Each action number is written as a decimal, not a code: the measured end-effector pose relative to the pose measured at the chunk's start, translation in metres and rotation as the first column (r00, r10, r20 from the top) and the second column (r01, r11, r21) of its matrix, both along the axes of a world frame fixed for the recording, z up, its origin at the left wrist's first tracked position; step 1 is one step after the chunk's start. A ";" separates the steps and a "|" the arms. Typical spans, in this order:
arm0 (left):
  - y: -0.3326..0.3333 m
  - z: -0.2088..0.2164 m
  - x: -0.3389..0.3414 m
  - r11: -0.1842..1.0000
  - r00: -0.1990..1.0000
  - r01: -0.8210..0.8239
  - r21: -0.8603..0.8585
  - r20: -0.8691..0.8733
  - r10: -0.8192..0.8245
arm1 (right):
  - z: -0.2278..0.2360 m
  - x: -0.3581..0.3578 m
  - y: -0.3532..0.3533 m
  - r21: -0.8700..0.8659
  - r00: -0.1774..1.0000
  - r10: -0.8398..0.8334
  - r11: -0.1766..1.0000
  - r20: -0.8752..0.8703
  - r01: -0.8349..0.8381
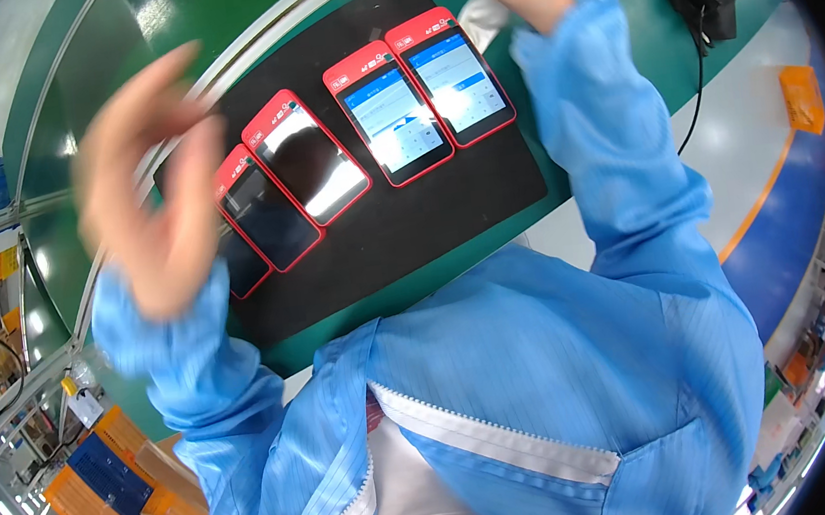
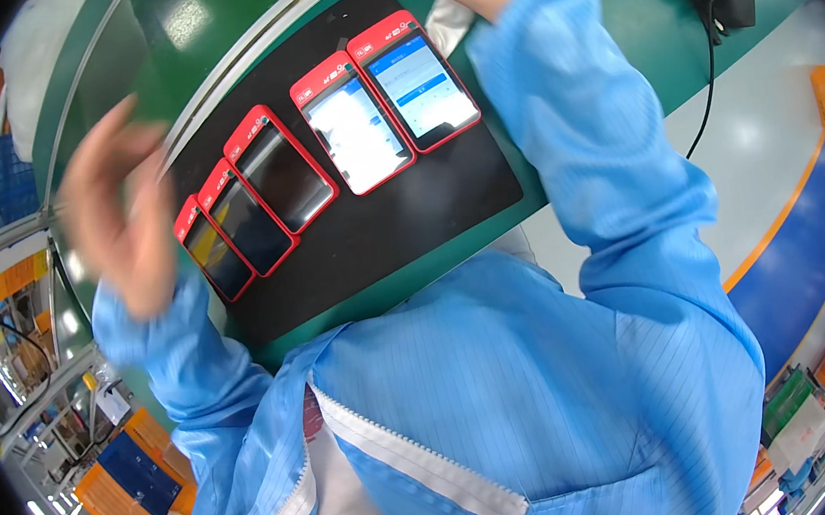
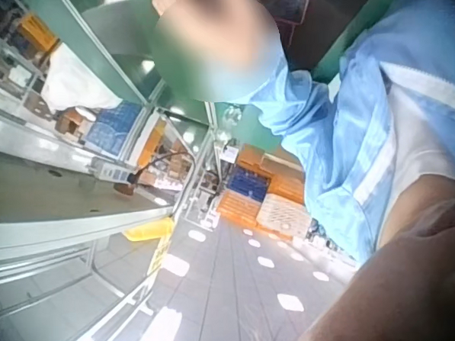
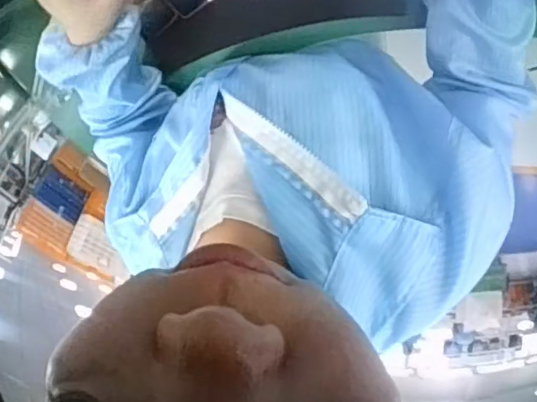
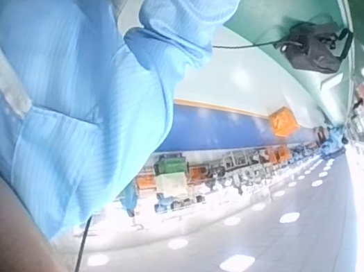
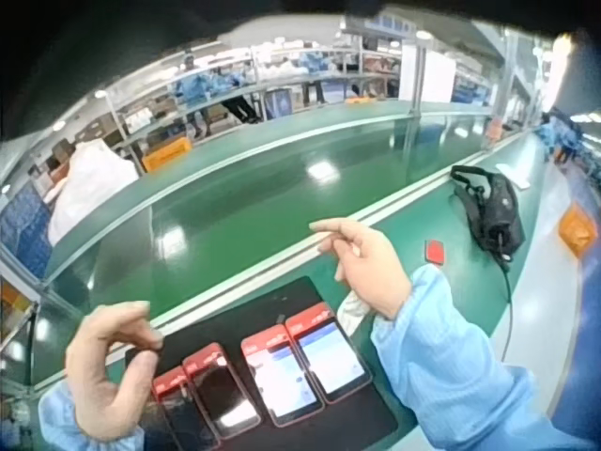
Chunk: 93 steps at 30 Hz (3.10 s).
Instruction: Inspect several handheld electronic devices and place them on a tray on a conveyor belt.
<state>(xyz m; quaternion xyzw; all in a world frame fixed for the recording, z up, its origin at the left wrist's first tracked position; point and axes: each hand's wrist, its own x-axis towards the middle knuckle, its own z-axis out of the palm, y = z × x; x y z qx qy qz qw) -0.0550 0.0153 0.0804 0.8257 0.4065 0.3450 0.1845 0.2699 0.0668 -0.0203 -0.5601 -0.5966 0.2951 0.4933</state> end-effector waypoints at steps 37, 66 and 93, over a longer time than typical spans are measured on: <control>0.093 -0.073 0.069 0.601 0.525 0.771 -0.211 -0.324 -0.787 | 0.032 -0.047 -0.098 -0.063 0.315 0.028 0.993 0.949 0.103; -0.008 -0.085 0.108 0.991 0.837 0.128 -0.025 -0.533 -0.122 | 0.042 0.004 -0.125 -0.544 0.986 0.070 0.827 -0.150 -0.141; -0.008 -0.082 0.044 0.978 0.782 0.209 -0.002 -0.601 -0.168 | 0.030 0.011 -0.126 -0.313 0.620 0.412 0.911 0.668 -0.268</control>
